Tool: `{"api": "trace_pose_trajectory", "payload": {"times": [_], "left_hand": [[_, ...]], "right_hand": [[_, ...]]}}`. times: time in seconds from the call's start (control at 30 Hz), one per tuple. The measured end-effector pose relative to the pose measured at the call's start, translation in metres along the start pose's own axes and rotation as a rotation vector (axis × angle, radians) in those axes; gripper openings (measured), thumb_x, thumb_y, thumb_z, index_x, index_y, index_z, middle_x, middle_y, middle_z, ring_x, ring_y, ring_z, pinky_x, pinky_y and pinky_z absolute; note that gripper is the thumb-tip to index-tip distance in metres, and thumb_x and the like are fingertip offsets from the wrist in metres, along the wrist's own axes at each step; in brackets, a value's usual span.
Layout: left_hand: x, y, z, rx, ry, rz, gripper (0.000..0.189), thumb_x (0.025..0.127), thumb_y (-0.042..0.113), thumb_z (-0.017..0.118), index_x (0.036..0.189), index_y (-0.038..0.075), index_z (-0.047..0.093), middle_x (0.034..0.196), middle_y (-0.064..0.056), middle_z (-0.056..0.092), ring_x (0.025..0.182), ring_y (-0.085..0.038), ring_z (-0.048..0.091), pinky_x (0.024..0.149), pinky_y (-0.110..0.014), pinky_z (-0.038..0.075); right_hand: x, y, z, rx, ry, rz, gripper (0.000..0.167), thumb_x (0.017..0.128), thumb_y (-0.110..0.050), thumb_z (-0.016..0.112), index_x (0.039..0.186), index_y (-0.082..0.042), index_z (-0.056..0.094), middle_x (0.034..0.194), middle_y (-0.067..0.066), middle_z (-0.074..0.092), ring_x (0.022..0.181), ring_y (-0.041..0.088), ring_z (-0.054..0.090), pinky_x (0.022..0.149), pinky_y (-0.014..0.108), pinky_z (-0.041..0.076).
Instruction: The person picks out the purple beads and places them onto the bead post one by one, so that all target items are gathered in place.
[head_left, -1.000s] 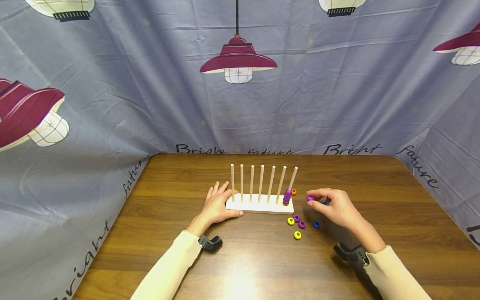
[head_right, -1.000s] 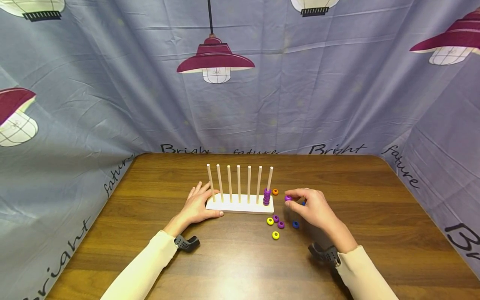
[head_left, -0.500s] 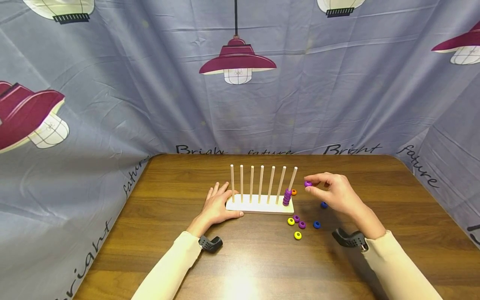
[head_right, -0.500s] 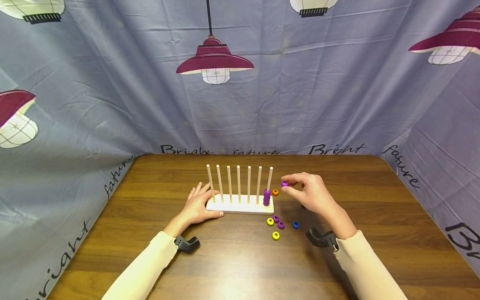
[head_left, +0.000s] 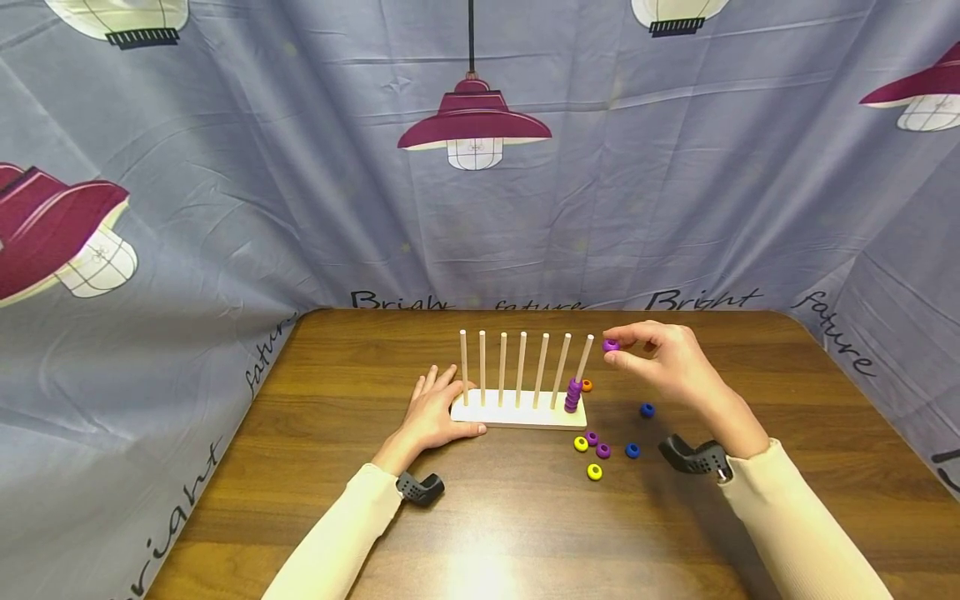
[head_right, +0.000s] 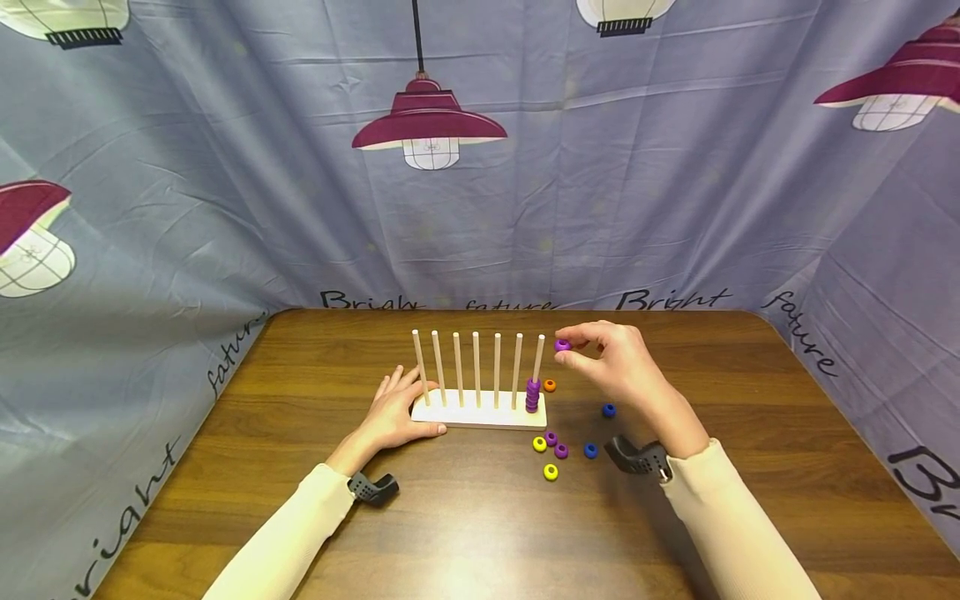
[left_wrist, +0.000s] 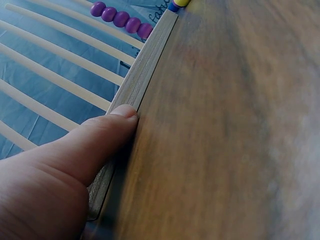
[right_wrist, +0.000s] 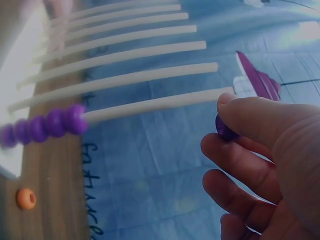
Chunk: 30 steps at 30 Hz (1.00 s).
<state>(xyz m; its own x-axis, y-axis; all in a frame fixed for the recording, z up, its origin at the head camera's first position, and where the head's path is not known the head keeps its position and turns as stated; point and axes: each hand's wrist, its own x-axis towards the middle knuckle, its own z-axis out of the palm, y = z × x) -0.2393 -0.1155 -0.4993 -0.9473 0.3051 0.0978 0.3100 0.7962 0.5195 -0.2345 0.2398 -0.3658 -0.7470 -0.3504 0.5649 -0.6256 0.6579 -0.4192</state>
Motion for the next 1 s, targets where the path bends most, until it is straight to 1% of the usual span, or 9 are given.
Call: {"api": "trace_pose_trajectory", "payload": {"times": [0.13, 0.33, 0.5, 0.7, 0.83, 1.0], "left_hand": [[0.0, -0.001, 0.001, 0.003, 0.0, -0.005, 0.07, 0.075, 0.052, 0.084, 0.133, 0.02, 0.064, 0.163, -0.02, 0.038, 0.155, -0.05, 0.018, 0.127, -0.064, 0.011], [0.001, -0.001, 0.002, 0.007, 0.0, -0.004, 0.07, 0.075, 0.052, 0.084, 0.133, 0.02, 0.064, 0.163, -0.02, 0.037, 0.155, -0.05, 0.018, 0.127, -0.064, 0.011], [0.001, -0.002, 0.002, 0.007, -0.002, -0.003, 0.07, 0.075, 0.052, 0.084, 0.134, 0.02, 0.064, 0.163, -0.02, 0.037, 0.155, -0.05, 0.017, 0.127, -0.064, 0.011], [0.0, -0.002, 0.002, 0.002, 0.002, 0.0, 0.07, 0.075, 0.052, 0.084, 0.133, 0.02, 0.064, 0.163, -0.021, 0.037, 0.155, -0.05, 0.017, 0.127, -0.064, 0.011], [0.0, -0.002, 0.002, -0.006, 0.002, 0.001, 0.07, 0.075, 0.052, 0.084, 0.133, 0.02, 0.064, 0.162, -0.021, 0.037, 0.155, -0.051, 0.017, 0.127, -0.064, 0.011], [0.0, -0.001, 0.001, -0.004, 0.0, -0.001, 0.07, 0.075, 0.052, 0.084, 0.134, 0.019, 0.064, 0.163, -0.02, 0.038, 0.155, -0.05, 0.017, 0.127, -0.063, 0.011]], "right_hand": [[0.008, -0.005, -0.003, -0.001, 0.004, 0.0, 0.024, 0.077, -0.004, 0.085, 0.1, -0.006, 0.079, 0.083, 0.005, 0.078, 0.075, -0.008, 0.059, 0.065, 0.012, 0.046], [0.018, -0.012, -0.006, -0.009, 0.012, 0.011, 0.025, 0.077, -0.006, 0.086, 0.101, -0.008, 0.08, 0.086, 0.005, 0.08, 0.076, -0.007, 0.06, 0.066, 0.01, 0.044], [0.023, -0.015, -0.006, -0.003, 0.007, 0.023, 0.024, 0.079, -0.008, 0.085, 0.102, -0.009, 0.08, 0.085, 0.005, 0.079, 0.074, -0.008, 0.057, 0.065, 0.012, 0.044], [0.027, -0.015, -0.003, 0.022, 0.008, -0.012, 0.024, 0.078, -0.005, 0.085, 0.101, -0.008, 0.08, 0.083, 0.005, 0.079, 0.073, -0.011, 0.057, 0.062, 0.018, 0.049], [0.028, -0.015, 0.0, 0.034, 0.01, -0.031, 0.023, 0.077, -0.004, 0.085, 0.1, -0.007, 0.08, 0.083, 0.005, 0.079, 0.075, -0.013, 0.057, 0.064, 0.019, 0.049], [0.028, -0.016, 0.001, 0.039, 0.01, -0.031, 0.024, 0.077, -0.003, 0.085, 0.1, -0.007, 0.08, 0.084, 0.005, 0.079, 0.076, -0.013, 0.057, 0.065, 0.014, 0.047]]}}
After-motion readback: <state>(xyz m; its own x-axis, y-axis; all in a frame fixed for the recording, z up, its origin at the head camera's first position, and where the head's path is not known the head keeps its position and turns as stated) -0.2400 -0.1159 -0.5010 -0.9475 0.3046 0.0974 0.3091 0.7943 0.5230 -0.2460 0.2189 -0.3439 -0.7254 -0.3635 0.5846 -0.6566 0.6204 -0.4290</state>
